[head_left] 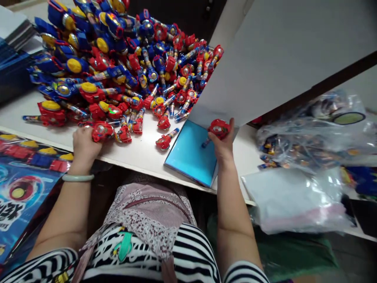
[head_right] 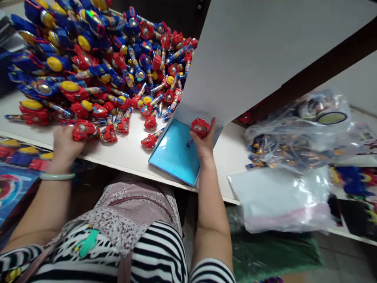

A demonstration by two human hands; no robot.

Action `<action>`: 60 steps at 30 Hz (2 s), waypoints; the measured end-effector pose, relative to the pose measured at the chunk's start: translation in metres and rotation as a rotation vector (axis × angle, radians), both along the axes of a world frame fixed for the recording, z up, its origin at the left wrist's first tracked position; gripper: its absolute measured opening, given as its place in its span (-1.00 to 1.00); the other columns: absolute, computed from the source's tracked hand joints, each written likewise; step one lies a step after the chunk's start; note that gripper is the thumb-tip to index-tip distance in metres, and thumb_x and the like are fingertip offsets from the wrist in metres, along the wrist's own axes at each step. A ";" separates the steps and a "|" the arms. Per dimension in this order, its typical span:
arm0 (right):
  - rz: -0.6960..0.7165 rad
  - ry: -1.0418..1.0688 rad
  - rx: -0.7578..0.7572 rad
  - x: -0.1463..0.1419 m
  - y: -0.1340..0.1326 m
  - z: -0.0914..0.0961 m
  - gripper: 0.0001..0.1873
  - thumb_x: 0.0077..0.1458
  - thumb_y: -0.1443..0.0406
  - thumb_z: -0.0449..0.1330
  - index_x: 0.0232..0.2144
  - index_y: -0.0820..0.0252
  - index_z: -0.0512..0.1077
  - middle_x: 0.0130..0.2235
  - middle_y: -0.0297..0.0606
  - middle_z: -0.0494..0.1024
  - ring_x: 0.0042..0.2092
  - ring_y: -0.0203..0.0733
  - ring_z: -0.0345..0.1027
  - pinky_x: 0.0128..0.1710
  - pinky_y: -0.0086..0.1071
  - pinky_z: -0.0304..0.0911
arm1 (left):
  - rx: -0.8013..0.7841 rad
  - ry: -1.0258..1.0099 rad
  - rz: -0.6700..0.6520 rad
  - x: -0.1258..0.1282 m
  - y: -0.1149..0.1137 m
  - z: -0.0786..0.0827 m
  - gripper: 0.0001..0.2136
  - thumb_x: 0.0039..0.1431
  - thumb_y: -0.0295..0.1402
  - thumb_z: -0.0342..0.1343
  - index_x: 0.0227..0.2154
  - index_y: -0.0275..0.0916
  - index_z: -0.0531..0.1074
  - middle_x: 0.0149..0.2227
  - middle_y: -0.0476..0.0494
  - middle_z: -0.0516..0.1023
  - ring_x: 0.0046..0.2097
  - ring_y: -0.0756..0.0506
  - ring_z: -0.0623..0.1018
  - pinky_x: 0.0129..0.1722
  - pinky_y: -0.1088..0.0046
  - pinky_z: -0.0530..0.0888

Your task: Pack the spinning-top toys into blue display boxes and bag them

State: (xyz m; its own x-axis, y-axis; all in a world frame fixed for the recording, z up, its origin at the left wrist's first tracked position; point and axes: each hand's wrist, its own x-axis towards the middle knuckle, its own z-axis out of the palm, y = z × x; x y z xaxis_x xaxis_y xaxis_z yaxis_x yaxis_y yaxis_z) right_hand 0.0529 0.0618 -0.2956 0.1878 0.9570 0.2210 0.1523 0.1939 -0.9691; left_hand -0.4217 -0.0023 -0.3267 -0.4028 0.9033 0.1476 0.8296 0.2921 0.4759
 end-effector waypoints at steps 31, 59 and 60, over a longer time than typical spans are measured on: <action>-0.095 -0.155 0.085 -0.029 0.045 -0.002 0.00 -0.03 0.04 0.34 0.33 -0.18 -0.10 0.30 -0.15 0.23 0.19 -0.02 0.36 -0.04 -0.16 0.51 | 0.059 -1.603 -0.371 0.193 0.025 0.004 -0.53 -0.20 -0.25 0.52 -0.17 -0.23 0.59 -0.22 -0.16 0.70 -0.16 -0.17 0.67 -0.08 0.32 0.60; 0.006 -0.284 0.048 -0.022 0.057 -0.029 -0.10 -0.15 0.07 0.41 0.21 -0.11 0.13 0.24 -0.21 0.32 0.25 -0.05 0.30 0.29 -0.10 0.27 | -0.164 -1.401 -0.553 0.199 0.028 0.003 -0.59 -0.20 -0.26 0.50 -0.24 -0.28 0.60 -0.20 -0.21 0.68 -0.11 -0.24 0.63 0.07 0.16 0.54; 0.022 -0.298 0.029 -0.024 0.058 -0.032 -0.11 -0.15 0.10 0.41 0.21 -0.09 0.15 0.25 -0.19 0.32 0.27 -0.04 0.28 0.31 -0.09 0.26 | -0.170 -1.400 -0.559 0.200 0.028 0.001 -0.58 -0.20 -0.26 0.50 -0.23 -0.28 0.60 -0.20 -0.21 0.67 -0.12 -0.24 0.63 0.06 0.17 0.55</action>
State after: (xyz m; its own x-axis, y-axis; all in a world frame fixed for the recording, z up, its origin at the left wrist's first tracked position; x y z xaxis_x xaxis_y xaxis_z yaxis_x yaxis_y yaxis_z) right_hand 0.0291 0.1198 -0.3277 0.0899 0.9525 0.2909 0.4247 0.2275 -0.8763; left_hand -0.2221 0.0260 -0.3256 0.2642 0.9492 -0.1710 -0.2296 0.2341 0.9447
